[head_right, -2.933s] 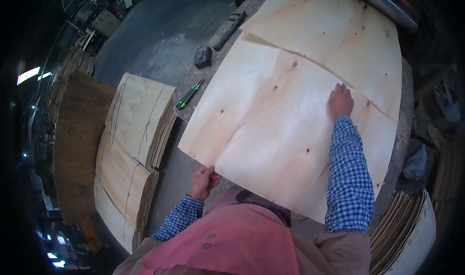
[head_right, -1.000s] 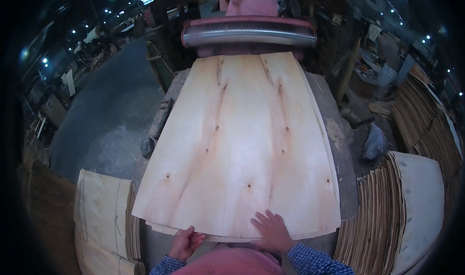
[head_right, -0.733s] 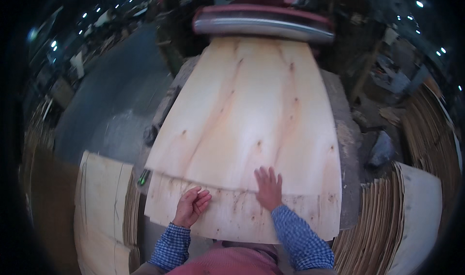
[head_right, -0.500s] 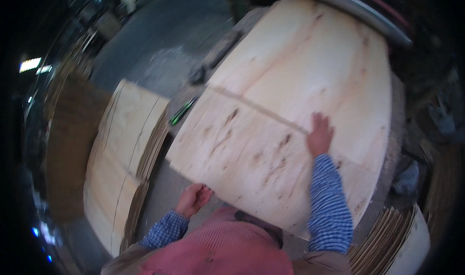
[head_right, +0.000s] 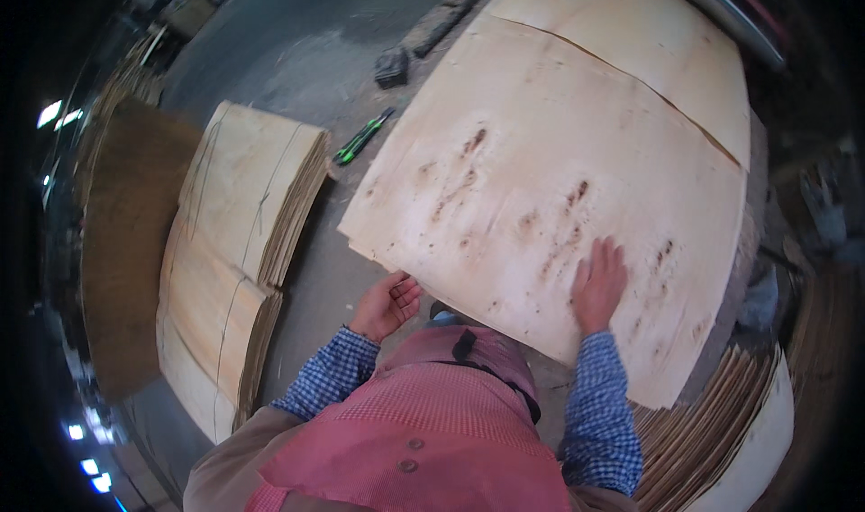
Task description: The person operates a rolling machine using a metal lever and then stacks wood panels onto a pallet by hand.
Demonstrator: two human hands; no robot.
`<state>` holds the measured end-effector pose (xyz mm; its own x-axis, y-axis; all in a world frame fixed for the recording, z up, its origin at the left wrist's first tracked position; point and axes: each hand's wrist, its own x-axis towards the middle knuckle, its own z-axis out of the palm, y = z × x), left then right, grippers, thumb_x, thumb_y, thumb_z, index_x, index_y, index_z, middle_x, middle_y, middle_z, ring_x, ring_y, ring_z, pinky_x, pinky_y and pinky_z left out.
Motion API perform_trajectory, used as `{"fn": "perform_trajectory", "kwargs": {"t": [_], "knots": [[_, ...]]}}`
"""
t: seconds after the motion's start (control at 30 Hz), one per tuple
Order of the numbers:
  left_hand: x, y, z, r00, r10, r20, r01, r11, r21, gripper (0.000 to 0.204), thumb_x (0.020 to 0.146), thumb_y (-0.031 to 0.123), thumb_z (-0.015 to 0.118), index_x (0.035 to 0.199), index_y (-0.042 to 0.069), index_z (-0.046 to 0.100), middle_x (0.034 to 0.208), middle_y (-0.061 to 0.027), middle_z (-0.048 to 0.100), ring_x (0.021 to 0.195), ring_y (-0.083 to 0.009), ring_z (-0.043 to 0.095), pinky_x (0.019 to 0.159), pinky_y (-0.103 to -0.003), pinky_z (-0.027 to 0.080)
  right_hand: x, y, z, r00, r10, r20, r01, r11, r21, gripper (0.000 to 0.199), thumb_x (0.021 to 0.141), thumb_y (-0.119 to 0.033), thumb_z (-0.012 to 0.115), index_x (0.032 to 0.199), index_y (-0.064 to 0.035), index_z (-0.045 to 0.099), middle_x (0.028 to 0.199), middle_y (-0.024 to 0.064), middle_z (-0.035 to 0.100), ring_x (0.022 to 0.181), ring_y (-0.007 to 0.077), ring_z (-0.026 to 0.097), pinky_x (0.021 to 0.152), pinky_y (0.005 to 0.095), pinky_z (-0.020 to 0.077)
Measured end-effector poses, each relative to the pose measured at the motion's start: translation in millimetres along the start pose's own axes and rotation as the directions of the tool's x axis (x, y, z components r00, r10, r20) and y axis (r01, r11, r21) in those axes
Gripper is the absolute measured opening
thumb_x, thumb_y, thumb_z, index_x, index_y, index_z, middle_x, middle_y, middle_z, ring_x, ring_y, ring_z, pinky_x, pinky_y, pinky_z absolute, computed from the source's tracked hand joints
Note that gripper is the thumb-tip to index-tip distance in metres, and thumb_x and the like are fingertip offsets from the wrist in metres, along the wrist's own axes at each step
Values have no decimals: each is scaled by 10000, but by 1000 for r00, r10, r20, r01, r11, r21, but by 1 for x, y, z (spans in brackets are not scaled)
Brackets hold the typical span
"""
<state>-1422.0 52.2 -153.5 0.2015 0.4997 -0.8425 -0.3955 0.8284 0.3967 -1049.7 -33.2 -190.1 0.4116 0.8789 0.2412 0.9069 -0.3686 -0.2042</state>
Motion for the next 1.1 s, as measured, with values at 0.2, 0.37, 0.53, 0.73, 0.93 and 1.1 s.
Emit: {"fn": "perform_trajectory", "kwargs": {"t": [0.2,0.37,0.53,0.73,0.93,1.1], "knots": [[-11,28,-8,955,-91,281,65,993,100,211,965,274,543,911,74,582,784,-65,663,685,-192,650,625,-327,551,-117,-49,-49,987,47,153,-70,986,149,627,838,-362,640,1358,-56,468,1435,177,403,1349,418,313,1078,549,256],[-43,55,46,935,49,352,-222,854,470,257,969,239,529,1073,11,587,894,-126,687,759,-218,693,565,-287,560,-141,-84,-85,976,-57,211,24,987,158,753,738,-425,725,1350,-71,467,1420,177,415,1326,412,352,1060,543,288],[-63,55,69,803,104,587,-276,938,211,252,956,165,548,1131,-16,561,930,-130,673,735,-210,677,552,-257,530,-126,-46,-104,997,61,57,-66,993,102,720,660,-28,600,1363,-55,444,1414,186,417,1286,408,399,1043,513,338],[-28,31,-13,830,-56,555,-153,934,323,284,958,163,544,1186,0,500,818,-102,652,602,-193,635,522,-265,530,-166,-54,-103,997,47,56,-49,998,36,704,670,-44,586,1355,3,429,1374,214,459,1251,456,420,1025,488,365],[-16,30,-64,858,-255,447,126,946,299,395,958,150,531,1308,14,409,979,-176,668,701,-253,673,569,-306,573,-200,-95,-128,984,105,145,-103,995,-19,665,647,-119,618,1294,-16,502,1334,172,494,1211,422,460,966,509,388],[15,67,-21,771,-132,623,11,981,194,362,952,186,536,1267,18,477,1047,-196,661,874,-298,687,613,-301,579,-137,-75,-127,995,-23,94,14,995,99,734,606,-156,674,1313,-63,501,1323,143,502,1226,405,446,996,514,372]]}}
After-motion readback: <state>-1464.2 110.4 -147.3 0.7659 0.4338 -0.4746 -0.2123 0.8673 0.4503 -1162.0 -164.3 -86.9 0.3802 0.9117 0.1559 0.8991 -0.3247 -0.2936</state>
